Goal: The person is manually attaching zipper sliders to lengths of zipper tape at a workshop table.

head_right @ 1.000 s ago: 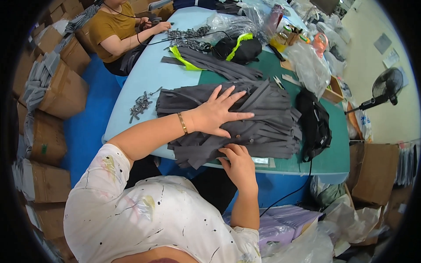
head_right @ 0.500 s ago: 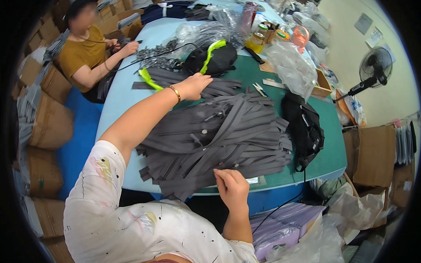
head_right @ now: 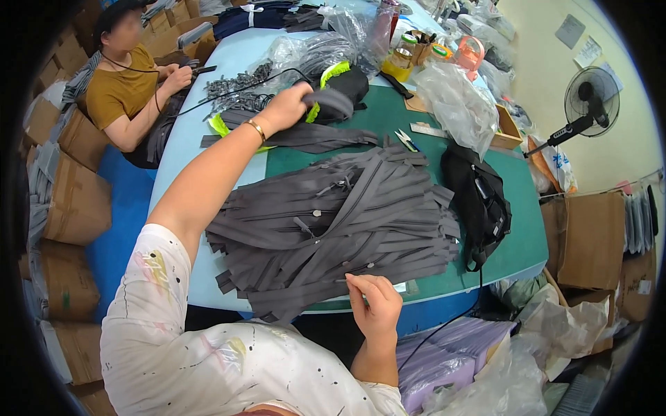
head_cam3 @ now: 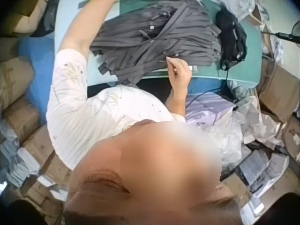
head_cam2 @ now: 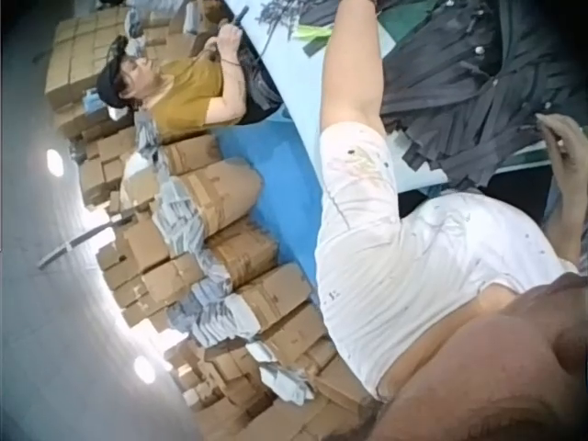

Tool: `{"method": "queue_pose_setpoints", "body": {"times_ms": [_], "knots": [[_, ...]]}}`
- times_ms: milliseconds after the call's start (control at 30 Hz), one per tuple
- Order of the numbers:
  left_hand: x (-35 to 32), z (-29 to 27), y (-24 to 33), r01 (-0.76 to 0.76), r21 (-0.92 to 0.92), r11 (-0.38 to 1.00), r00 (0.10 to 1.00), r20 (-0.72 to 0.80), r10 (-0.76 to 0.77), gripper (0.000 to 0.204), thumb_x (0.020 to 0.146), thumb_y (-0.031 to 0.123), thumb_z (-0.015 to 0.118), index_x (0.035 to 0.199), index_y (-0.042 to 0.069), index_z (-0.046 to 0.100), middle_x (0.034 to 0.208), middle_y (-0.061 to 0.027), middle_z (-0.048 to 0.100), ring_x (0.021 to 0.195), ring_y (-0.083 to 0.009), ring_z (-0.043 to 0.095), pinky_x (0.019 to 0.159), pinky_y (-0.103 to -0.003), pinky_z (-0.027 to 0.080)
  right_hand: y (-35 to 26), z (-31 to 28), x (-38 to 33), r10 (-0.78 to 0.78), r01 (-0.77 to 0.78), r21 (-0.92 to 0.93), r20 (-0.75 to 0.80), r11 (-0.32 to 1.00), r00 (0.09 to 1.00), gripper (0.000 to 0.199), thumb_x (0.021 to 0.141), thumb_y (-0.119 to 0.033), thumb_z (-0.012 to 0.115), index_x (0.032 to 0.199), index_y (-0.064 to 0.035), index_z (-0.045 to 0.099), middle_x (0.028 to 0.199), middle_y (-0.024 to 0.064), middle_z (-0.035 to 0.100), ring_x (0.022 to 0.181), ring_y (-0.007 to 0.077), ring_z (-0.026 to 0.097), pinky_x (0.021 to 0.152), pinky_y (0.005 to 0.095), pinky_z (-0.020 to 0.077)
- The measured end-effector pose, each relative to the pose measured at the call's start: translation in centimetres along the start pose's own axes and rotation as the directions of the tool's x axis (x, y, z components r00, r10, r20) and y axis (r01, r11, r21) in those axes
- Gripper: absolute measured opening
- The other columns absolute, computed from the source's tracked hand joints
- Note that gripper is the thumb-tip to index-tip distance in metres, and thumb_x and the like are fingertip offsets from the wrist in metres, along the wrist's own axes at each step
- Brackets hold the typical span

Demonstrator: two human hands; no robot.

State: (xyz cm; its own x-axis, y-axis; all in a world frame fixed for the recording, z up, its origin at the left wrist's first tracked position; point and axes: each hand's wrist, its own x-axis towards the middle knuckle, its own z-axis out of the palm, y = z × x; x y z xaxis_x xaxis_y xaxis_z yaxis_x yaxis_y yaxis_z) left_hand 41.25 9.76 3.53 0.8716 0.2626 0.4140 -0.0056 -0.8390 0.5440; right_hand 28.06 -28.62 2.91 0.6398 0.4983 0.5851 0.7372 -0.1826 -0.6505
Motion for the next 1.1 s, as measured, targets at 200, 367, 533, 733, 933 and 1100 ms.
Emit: {"method": "queue_pose_setpoints", "body": {"times_ms": [200, 367, 533, 733, 933, 1100], "knots": [[0.7, -12.9, 3.1, -0.185, -0.227, 0.956, 0.705, -0.708, -0.032, 0.027, 0.092, 0.029, 0.043, 0.087, 0.004, 0.051, 0.066, -0.0095, 0.06, 0.061, -0.0258, 0.058, 0.058, -0.036, 0.043, -2.6, 0.6, 1.0, -0.067, 0.067, 0.094, -0.005, 0.993, 0.998, 0.018, 0.069, 0.007, 0.068, 0.084, -0.0019, 0.064, 0.072, 0.0079, 0.062, 0.06, 0.018, 0.057, 0.053, 0.0241, 0.0436], [-6.4, -29.3, 13.4, -0.495, -0.64, 0.588, 0.777, -0.629, -0.03, 0.031, 0.096, 0.031, 0.041, 0.08, 0.006, 0.048, 0.06, -0.0013, 0.046, 0.053, -0.0115, 0.044, 0.051, -0.024, 0.041, -6.8, 2.9, 1.6, -0.144, 0.123, 0.298, 0.048, 0.947, 0.988, 0.017, 0.07, 0.008, 0.067, 0.084, -0.0002, 0.064, 0.071, 0.0082, 0.062, 0.06, 0.0173, 0.056, 0.051, 0.0236, 0.0418], [-21.7, -34.5, 20.4, 0.063, -0.887, 0.457, 0.994, 0.012, -0.112, 0.031, 0.097, 0.032, 0.037, 0.087, 0.005, 0.05, 0.055, 0.0003, 0.042, 0.041, -0.0097, 0.038, 0.042, -0.021, 0.031, -12.3, 6.7, 2.8, -0.259, 0.173, 0.514, 0.1, 0.84, 0.961, 0.017, 0.071, 0.008, 0.065, 0.087, 0.001, 0.064, 0.074, 0.0087, 0.062, 0.061, 0.0158, 0.056, 0.054, 0.0224, 0.0426], [-36.4, -24.8, 16.6, 0.49, -0.871, 0.031, 0.766, 0.413, -0.493, 0.04, 0.096, 0.04, 0.035, 0.096, 0.004, 0.051, 0.056, -0.0006, 0.038, 0.04, -0.0071, 0.029, 0.038, -0.021, 0.024, -17.3, 11.9, 1.2, -0.14, -0.435, 0.838, 0.5, 0.33, 0.855, 0.018, 0.089, -0.006, 0.056, 0.105, 0.0009, 0.053, 0.083, -0.0003, 0.055, 0.071, 0.0033, 0.048, 0.061, 0.0166, 0.0382], [-43.9, -18.0, 12.8, 0.404, -0.897, -0.181, 0.723, 0.434, -0.538, 0.042, 0.097, 0.041, 0.03, 0.096, 0.005, 0.051, 0.06, 0.0004, 0.04, 0.044, -0.0056, 0.029, 0.04, -0.019, 0.024, -19.0, 17.8, -1.5, -0.112, -0.59, 0.731, 0.655, 0.342, 0.747, 0.025, 0.086, -0.01, 0.061, 0.103, -0.0004, 0.045, 0.081, -0.0006, 0.048, 0.069, 0.004, 0.046, 0.059, 0.0175, 0.038], [-46.2, -14.0, 12.1, 0.499, -0.725, 0.475, 0.701, 0.015, -0.713, 0.026, 0.097, 0.028, 0.041, 0.106, 0.004, 0.047, 0.066, 0.0028, 0.042, 0.055, -0.0046, 0.038, 0.048, -0.02, 0.033, -17.6, 22.0, -2.8, 0.008, -0.522, 0.646, 0.625, 0.557, 0.781, 0.026, 0.081, -0.013, 0.068, 0.091, -0.001, 0.048, 0.075, 0.0003, 0.053, 0.064, 0.0042, 0.049, 0.056, 0.0187, 0.0411]]}}
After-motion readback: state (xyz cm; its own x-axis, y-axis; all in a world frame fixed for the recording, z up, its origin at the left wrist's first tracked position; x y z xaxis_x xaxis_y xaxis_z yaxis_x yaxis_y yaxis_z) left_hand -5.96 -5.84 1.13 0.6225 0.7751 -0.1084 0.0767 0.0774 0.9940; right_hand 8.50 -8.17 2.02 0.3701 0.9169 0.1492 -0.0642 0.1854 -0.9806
